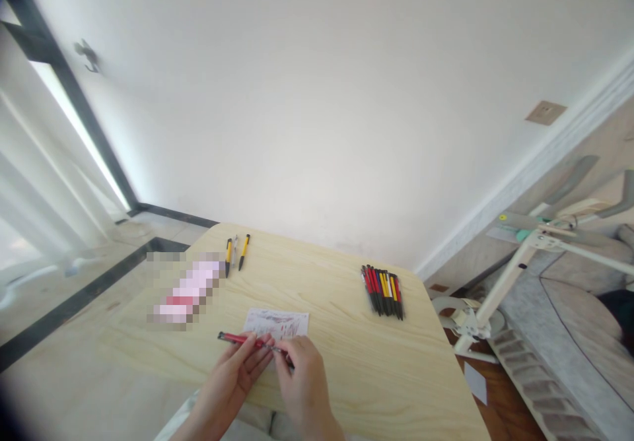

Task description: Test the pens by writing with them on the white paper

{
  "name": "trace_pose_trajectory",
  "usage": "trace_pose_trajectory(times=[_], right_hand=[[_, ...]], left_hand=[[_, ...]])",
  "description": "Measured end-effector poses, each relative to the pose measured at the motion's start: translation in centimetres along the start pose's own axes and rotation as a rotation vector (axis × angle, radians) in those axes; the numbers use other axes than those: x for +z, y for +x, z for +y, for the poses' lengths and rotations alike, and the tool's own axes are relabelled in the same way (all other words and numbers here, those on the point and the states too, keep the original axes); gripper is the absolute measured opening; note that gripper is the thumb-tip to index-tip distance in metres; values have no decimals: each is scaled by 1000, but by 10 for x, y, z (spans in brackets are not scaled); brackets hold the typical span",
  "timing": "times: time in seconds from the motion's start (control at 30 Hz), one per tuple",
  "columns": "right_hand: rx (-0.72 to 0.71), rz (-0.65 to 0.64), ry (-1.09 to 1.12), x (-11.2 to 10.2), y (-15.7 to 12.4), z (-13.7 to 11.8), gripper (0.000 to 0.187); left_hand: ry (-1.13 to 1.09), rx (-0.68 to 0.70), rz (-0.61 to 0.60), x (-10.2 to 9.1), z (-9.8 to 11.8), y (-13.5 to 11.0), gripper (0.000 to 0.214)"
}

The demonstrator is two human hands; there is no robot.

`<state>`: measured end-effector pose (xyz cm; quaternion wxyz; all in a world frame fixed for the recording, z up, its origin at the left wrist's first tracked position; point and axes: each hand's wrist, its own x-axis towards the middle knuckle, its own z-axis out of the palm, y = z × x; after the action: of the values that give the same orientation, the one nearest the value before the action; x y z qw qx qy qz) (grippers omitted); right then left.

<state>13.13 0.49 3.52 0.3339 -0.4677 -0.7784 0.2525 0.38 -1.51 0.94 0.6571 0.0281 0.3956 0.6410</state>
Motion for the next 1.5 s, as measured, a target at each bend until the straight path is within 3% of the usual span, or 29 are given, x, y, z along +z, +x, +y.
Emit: trace_pose_trajectory(times=[0.2, 0.33, 0.63, 0.8, 0.93, 1.17, 1.5], right_hand=[[25, 72, -157, -1, -18, 10, 31], [21, 17, -275, 1, -29, 14, 5], [-58, -77, -304, 4, -35, 17, 7], [71, 85, -291, -5, -14, 30, 8], [132, 139, -364, -6, 13, 40, 6], [155, 100, -573, 5, 21, 45, 4], [137, 45, -630, 0, 23, 47, 8]], left_hand=[[-6, 33, 47, 6, 3, -1, 13], [-34, 10, 59, 8, 5, -1, 11], [-49, 27, 38, 3, 5, 0, 11], [-86, -11, 66, 2, 10, -2, 8], [-68, 0, 60, 1, 13, -3, 8], [-58, -4, 59, -2, 17, -6, 9], [-30, -26, 77, 4, 18, -7, 10]])
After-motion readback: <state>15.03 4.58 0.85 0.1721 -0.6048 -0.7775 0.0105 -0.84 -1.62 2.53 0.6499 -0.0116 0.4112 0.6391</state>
